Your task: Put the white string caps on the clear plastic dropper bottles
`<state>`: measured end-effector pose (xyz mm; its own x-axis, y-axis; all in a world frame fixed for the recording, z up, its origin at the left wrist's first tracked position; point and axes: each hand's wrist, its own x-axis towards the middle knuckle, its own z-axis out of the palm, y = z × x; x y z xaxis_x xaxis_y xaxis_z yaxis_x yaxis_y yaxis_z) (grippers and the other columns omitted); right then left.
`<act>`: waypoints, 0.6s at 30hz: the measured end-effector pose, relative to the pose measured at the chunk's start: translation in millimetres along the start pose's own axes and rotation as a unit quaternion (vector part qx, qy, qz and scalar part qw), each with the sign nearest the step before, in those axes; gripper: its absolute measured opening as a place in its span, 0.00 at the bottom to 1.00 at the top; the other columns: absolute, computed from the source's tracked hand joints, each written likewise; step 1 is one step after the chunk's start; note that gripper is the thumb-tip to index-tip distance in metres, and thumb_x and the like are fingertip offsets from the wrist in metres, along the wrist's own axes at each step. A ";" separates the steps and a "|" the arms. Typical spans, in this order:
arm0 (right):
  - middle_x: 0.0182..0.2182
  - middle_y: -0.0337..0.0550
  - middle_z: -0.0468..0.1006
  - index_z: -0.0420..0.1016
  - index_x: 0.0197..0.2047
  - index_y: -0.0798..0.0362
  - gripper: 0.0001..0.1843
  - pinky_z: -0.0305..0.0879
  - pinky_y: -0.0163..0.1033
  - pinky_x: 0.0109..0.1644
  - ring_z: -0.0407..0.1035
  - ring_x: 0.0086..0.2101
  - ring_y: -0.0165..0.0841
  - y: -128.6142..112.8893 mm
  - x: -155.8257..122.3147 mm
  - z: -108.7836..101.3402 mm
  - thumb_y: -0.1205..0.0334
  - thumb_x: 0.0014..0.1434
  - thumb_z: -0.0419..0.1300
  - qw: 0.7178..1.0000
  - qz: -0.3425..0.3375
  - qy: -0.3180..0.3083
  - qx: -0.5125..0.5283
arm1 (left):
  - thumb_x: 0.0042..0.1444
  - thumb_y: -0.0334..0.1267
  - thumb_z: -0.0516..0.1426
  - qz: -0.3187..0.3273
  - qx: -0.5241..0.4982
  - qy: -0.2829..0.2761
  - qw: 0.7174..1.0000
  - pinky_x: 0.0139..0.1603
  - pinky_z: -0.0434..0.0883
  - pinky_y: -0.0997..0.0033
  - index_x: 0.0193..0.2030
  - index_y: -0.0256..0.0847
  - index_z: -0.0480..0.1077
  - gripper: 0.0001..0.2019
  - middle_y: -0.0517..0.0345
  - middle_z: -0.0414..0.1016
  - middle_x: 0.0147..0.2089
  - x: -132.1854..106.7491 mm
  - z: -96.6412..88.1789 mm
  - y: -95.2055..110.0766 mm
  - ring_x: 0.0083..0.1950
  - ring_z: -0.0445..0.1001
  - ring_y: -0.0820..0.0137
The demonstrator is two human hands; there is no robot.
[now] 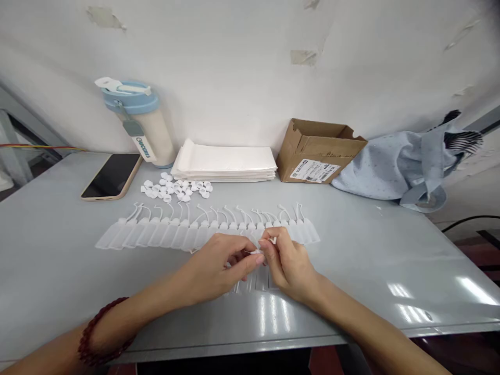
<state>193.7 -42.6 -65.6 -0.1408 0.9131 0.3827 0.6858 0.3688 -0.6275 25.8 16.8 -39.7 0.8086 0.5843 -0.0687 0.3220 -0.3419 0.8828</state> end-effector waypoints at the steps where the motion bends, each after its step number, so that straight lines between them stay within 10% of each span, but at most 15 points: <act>1: 0.18 0.31 0.65 0.54 0.39 0.49 0.03 0.49 0.28 0.17 0.57 0.13 0.24 1.3 -0.2 0.5 0.66 0.64 0.43 1.000 -0.010 -0.001 -0.005 | 0.62 0.41 0.50 0.007 0.006 0.002 1.000 0.26 0.64 0.78 0.30 0.37 0.70 0.14 0.63 0.70 0.23 -0.2 0.7 -1.3 0.25 0.67 0.76; 8: 0.19 0.30 0.63 0.55 0.38 0.49 0.03 0.54 0.30 0.20 0.60 0.15 0.26 5.1 5.7 -2.8 0.64 0.65 0.43 0.999 0.026 -0.033 0.019 | 0.62 0.36 0.52 0.142 0.111 0.077 0.981 0.34 0.65 0.74 0.37 0.37 0.72 0.09 0.59 0.72 0.30 0.6 5.7 -12.7 0.31 0.68 0.74; 18: 0.18 0.32 0.66 0.55 0.37 0.49 0.06 0.56 0.32 0.21 0.65 0.17 0.29 18.1 14.1 -7.2 0.57 0.65 0.44 0.996 0.052 0.046 0.052 | 0.61 0.43 0.51 0.037 0.096 -0.009 0.995 0.20 0.58 0.78 0.26 0.36 0.69 0.17 0.60 0.72 0.22 29.2 -16.2 14.4 0.20 0.63 0.77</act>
<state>209.3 -24.3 -66.8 -0.0041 0.9291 0.3699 0.6142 0.2942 -0.7322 46.0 40.9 -21.4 0.8415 0.5401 -0.0160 0.3476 -0.5184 0.7813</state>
